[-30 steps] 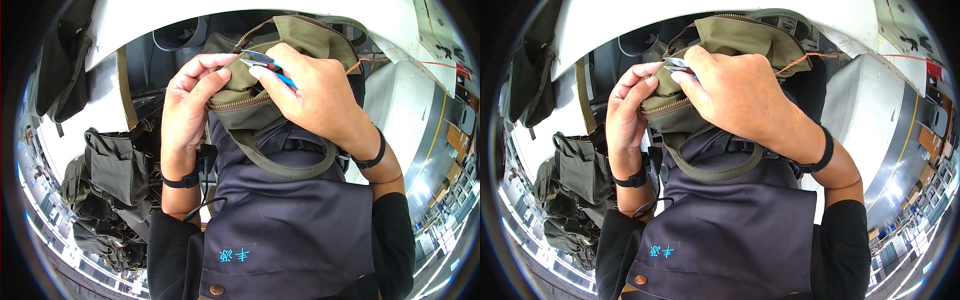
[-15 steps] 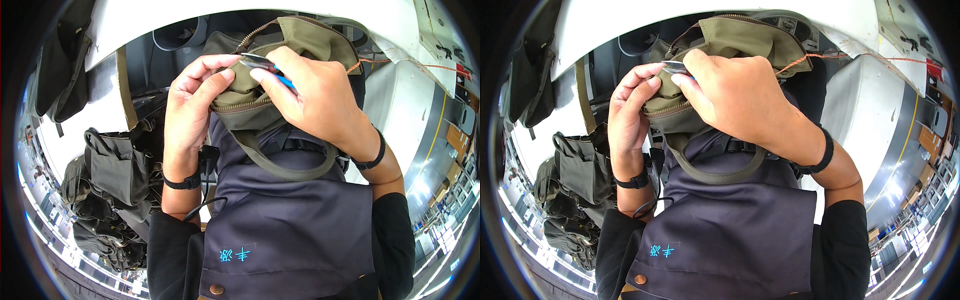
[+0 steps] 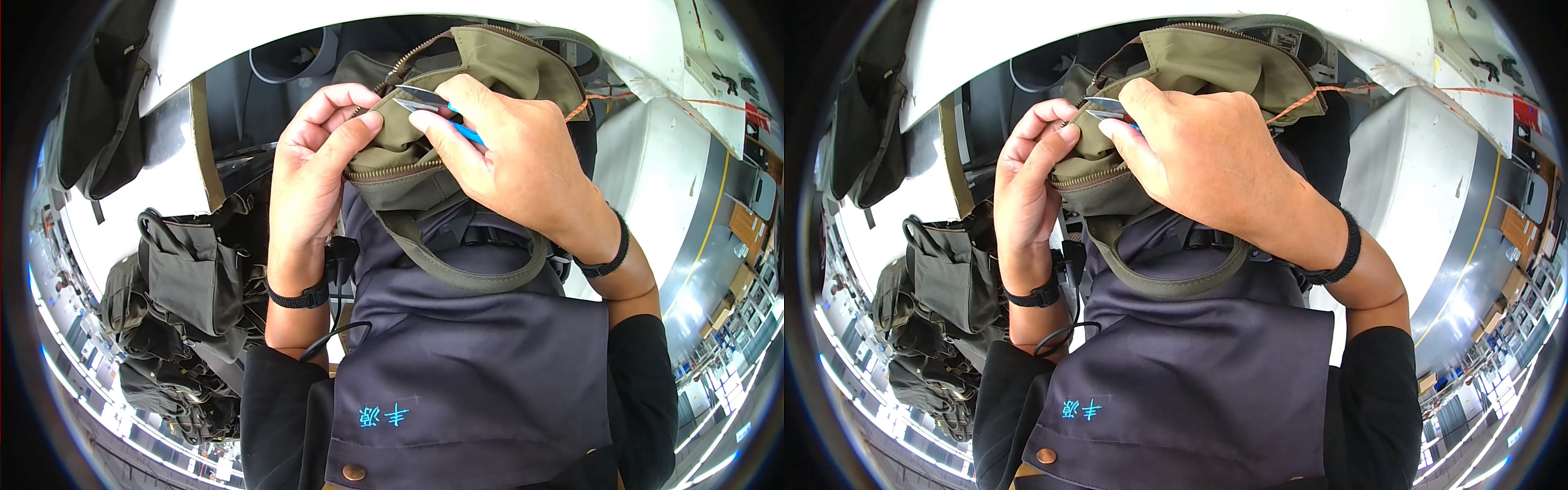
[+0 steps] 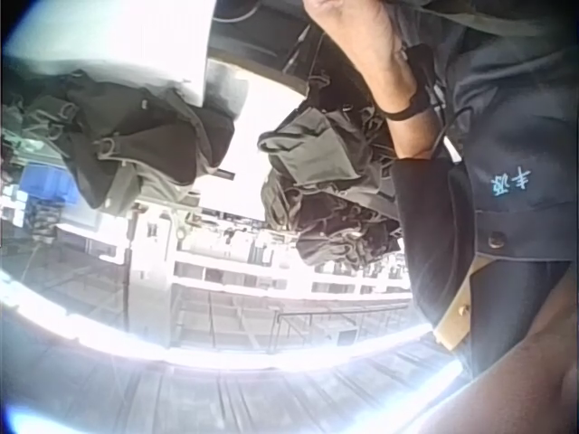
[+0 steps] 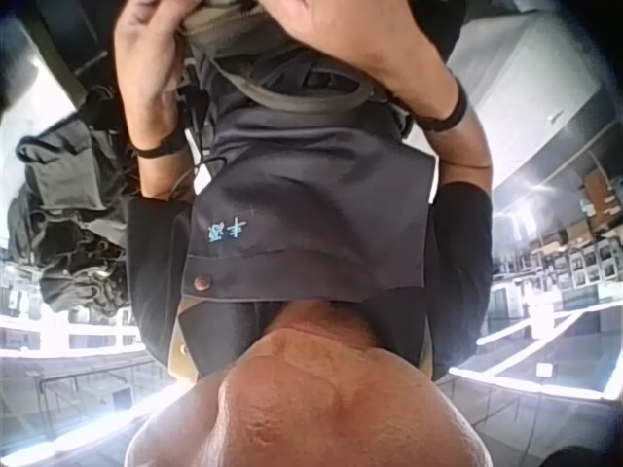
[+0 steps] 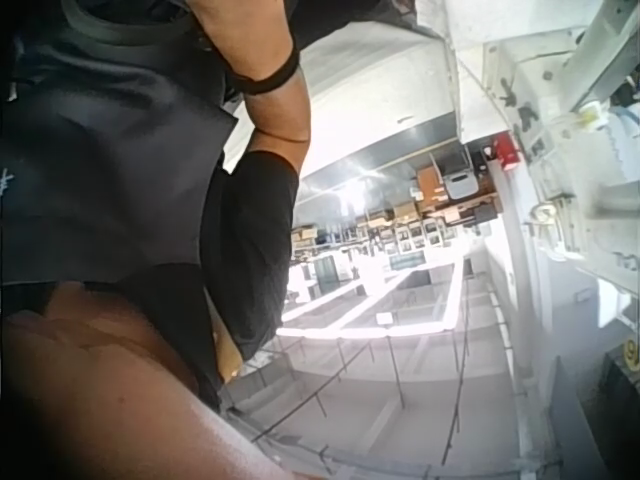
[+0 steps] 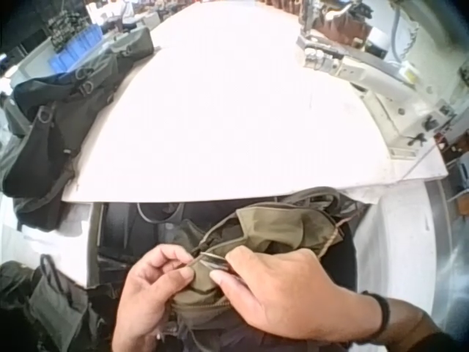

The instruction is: The person threads a bobbin by hand, places it into a bobbin case, and inserts it into the sewing machine. They then pull thread from the machine, pick up a bag, and use shears to trim loose threads from the interior lining.

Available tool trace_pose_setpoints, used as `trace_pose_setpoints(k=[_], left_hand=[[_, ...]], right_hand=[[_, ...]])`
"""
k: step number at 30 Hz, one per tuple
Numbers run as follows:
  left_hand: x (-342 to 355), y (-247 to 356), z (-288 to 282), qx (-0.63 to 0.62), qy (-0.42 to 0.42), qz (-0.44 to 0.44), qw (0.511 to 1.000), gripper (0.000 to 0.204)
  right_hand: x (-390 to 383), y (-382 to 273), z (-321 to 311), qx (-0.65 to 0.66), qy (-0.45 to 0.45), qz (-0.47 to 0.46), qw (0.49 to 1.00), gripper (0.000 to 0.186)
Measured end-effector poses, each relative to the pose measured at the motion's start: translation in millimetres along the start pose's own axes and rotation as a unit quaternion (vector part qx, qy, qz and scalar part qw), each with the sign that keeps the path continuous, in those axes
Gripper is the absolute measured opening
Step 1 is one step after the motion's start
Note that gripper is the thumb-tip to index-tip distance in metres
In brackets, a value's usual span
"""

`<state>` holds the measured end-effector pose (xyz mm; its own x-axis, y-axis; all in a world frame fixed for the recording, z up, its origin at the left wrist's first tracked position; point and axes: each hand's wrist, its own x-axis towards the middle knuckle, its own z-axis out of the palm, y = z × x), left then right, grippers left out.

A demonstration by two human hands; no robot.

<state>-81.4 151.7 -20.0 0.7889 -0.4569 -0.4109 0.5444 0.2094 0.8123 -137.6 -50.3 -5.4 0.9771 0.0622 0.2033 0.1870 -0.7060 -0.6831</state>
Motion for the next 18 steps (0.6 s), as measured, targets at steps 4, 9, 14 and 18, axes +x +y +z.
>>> trace_pose_setpoints(k=[4, 9, 14, 18], left_hand=[[0.0, -0.3, -0.8, 0.001, -0.004, 0.001, 1.000, 0.019], [-0.3, -0.1, -1.5, 0.012, 0.000, 0.004, 1.000, 0.019], [1.0, -1.1, -3.3, 0.009, 0.006, -0.004, 1.000, 0.018], [2.2, -2.0, -4.6, -0.016, -0.003, -0.027, 1.000, 0.017]], right_hand=[[0.6, 0.4, 0.6, 0.006, 0.004, 0.000, 1.000, 0.014], [0.2, -0.3, 0.9, -0.004, -0.010, 0.010, 1.000, 0.013], [0.8, 0.1, 3.1, -0.006, 0.002, 0.005, 1.000, 0.013], [1.7, 2.5, 2.9, -0.004, 0.006, -0.011, 1.000, 0.012]])
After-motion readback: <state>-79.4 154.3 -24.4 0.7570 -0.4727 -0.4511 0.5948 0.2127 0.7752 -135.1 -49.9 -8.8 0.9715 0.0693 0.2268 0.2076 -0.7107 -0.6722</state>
